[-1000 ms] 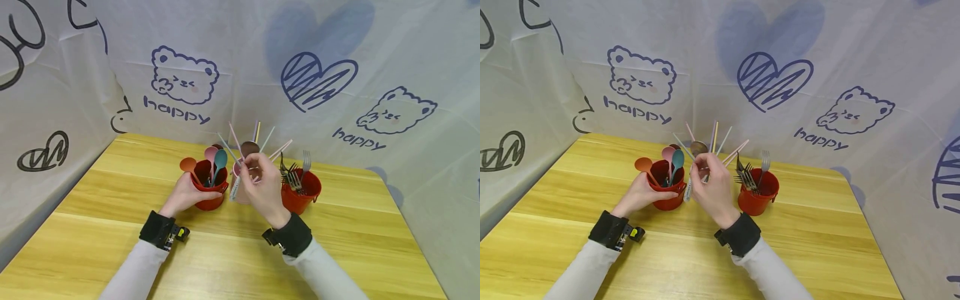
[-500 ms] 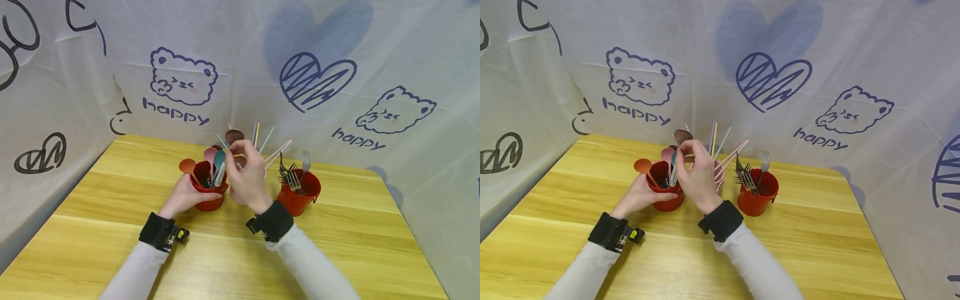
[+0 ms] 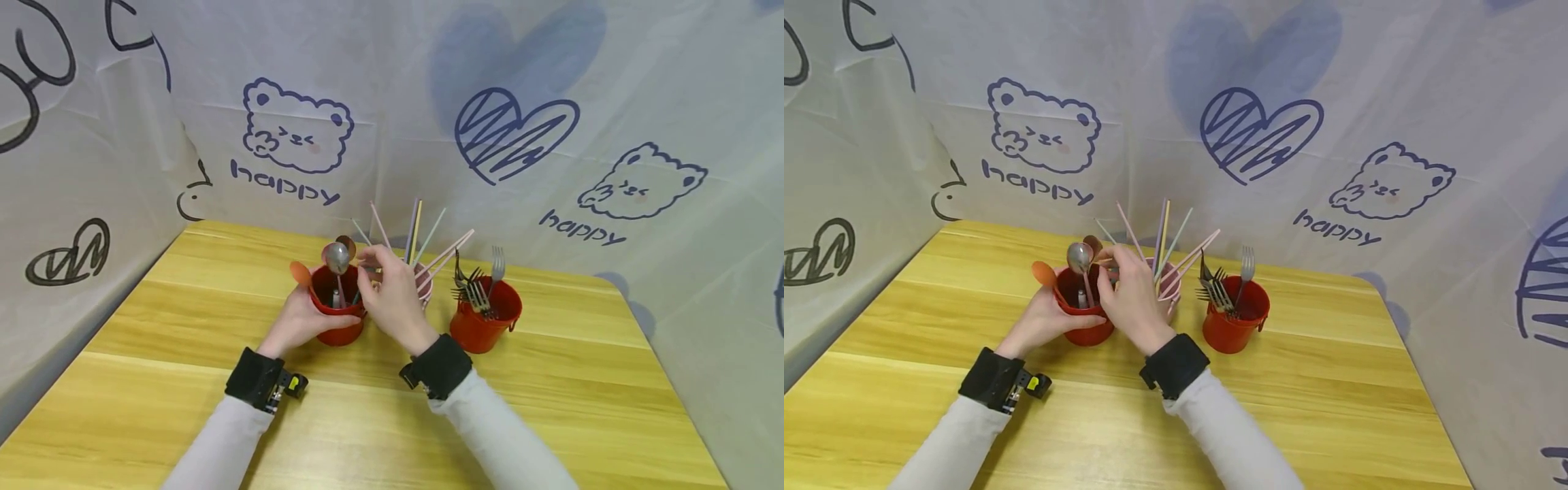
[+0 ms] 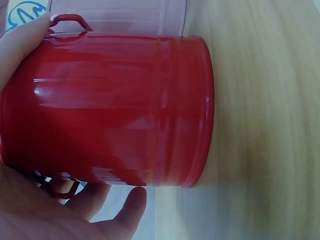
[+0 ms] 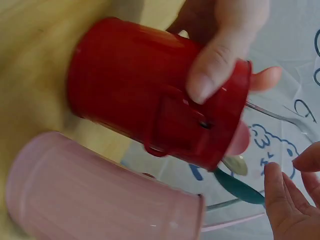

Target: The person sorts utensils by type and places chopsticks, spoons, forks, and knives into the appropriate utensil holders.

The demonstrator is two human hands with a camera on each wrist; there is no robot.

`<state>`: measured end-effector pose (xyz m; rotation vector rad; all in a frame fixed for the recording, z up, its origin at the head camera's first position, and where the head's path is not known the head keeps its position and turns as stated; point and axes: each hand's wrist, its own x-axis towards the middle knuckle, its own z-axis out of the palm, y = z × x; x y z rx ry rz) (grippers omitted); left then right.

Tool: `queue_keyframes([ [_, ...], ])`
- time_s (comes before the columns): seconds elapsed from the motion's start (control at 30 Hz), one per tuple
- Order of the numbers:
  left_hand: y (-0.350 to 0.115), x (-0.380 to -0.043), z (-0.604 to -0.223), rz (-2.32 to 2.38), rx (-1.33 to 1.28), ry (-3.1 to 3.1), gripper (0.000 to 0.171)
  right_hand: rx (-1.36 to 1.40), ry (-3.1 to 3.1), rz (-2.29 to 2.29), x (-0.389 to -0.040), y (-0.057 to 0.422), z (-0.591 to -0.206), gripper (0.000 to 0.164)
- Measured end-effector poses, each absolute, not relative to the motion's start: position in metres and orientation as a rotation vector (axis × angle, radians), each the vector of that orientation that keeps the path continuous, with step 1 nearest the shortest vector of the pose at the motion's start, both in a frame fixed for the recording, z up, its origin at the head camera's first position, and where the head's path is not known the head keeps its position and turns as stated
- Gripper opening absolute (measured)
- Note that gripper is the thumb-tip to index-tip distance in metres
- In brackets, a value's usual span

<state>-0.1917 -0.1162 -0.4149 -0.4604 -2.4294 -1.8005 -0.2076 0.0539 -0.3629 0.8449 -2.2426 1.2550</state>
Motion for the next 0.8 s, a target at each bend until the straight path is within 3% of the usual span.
queue_keyframes([
  [0.8,-0.112,-0.19,-0.406,-1.858,-0.519,-2.379,0.076,0.795,-2.549,1.485,-0.169,0.091,-0.404,0.016],
])
